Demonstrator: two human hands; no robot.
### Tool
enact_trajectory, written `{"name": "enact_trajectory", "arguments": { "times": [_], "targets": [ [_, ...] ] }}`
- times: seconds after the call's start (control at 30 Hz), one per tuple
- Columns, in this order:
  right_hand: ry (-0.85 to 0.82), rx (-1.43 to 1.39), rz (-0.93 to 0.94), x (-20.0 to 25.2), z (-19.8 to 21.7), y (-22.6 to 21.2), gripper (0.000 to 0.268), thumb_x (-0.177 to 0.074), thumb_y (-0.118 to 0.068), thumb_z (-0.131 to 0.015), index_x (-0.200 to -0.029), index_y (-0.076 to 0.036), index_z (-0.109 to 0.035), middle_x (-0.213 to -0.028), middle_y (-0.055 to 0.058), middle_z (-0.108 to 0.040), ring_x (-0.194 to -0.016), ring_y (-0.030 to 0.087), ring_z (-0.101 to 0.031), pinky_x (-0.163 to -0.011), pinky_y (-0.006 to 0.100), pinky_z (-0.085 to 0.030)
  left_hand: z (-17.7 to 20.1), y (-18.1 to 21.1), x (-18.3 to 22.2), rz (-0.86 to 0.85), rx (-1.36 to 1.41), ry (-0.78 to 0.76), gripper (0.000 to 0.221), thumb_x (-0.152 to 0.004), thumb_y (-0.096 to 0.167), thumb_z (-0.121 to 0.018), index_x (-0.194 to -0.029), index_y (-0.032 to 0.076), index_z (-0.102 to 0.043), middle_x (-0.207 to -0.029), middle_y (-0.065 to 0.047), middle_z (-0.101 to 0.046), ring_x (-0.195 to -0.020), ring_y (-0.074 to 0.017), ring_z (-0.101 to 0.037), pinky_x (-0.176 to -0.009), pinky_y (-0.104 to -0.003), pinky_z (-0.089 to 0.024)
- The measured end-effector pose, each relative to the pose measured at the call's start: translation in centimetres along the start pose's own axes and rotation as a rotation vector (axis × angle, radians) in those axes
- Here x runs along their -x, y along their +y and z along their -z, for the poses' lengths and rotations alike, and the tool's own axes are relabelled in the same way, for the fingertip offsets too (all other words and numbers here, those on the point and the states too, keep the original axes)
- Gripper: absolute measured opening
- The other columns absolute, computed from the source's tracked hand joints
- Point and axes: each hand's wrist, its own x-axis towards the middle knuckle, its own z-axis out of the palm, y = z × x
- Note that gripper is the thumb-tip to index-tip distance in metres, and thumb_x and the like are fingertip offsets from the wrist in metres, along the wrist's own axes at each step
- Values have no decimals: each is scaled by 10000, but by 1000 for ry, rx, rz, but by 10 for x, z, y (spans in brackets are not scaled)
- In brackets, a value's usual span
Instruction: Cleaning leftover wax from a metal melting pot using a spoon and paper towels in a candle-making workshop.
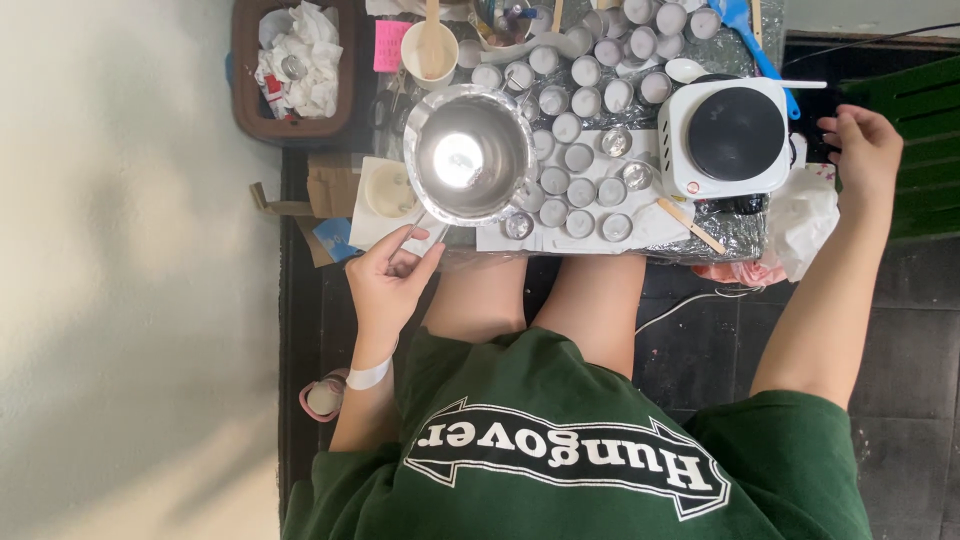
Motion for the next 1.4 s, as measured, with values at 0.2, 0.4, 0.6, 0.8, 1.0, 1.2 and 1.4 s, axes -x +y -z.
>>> {"name": "enact_trajectory", "arguments": {
  "times": [0.2,0.4,0.6,0.8,1.0,1.2,1.4],
  "targets": [
    [260,510,223,82,27,52,354,-997,-129,-768,-1323,-23,-678,-1216,150,-725,-1008,224,-684,-871,347,-542,0,-3,-3,58,48,-30,235,-864,57,-839,-1064,-11,-736,-628,15,-670,-561,36,-497,-528,-162,-387],
    [236,623,156,144,10,57,478,-923,-140,-850,-1360,-44,-681,-1275,197,-672,-1075,276,-659,-875,404,-529,5,1,-8,111,128,-9,222,-883,42,-820,-1075,-18,-724,-633,39,-651,-550,33,-528,-523,-167,-394],
    [268,597,193,163,9,44,499,-970,-123,-803,-1438,-35,-655,-1345,215,-671,-1135,330,-655,-937,434,-538,33,-9,-3,68,177,116,231,-905,25,-832,-1096,-23,-713,-668,47,-623,-601,18,-496,-562,-173,-350],
    [253,590,296,168,11,64,556,-987,-46,-828,-1486,-2,-587,-1443,198,-656,-1233,336,-641,-992,462,-530,70,-11,11,70,108,238,234,-912,32,-839,-1102,-21,-714,-677,28,-616,-596,-5,-526,-568,-181,-367],
    [330,381,185,168,13,86,545,-972,30,-786,-1459,-18,-547,-1396,171,-674,-1111,226,-742,-931,340,-612,89,-20,22,91,74,293,222,-903,34,-838,-1082,-25,-720,-663,14,-623,-582,-15,-526,-561,-182,-369],
    [330,402,163,168,14,105,617,-984,2,-810,-1497,-9,-468,-1414,180,-644,-1094,217,-728,-929,327,-606,95,-28,16,70,164,287,236,-918,25,-821,-1115,-24,-703,-660,22,-595,-575,-15,-516,-563,-181,-347],
    [317,503,296,179,13,96,688,-986,-3,-811,-1566,39,-444,-1494,254,-567,-1134,281,-674,-924,379,-584,94,-24,8,48,132,328,208,-922,10,-807,-1095,-29,-698,-660,23,-621,-563,-17,-531,-541,-185,-350]
  ]
}}
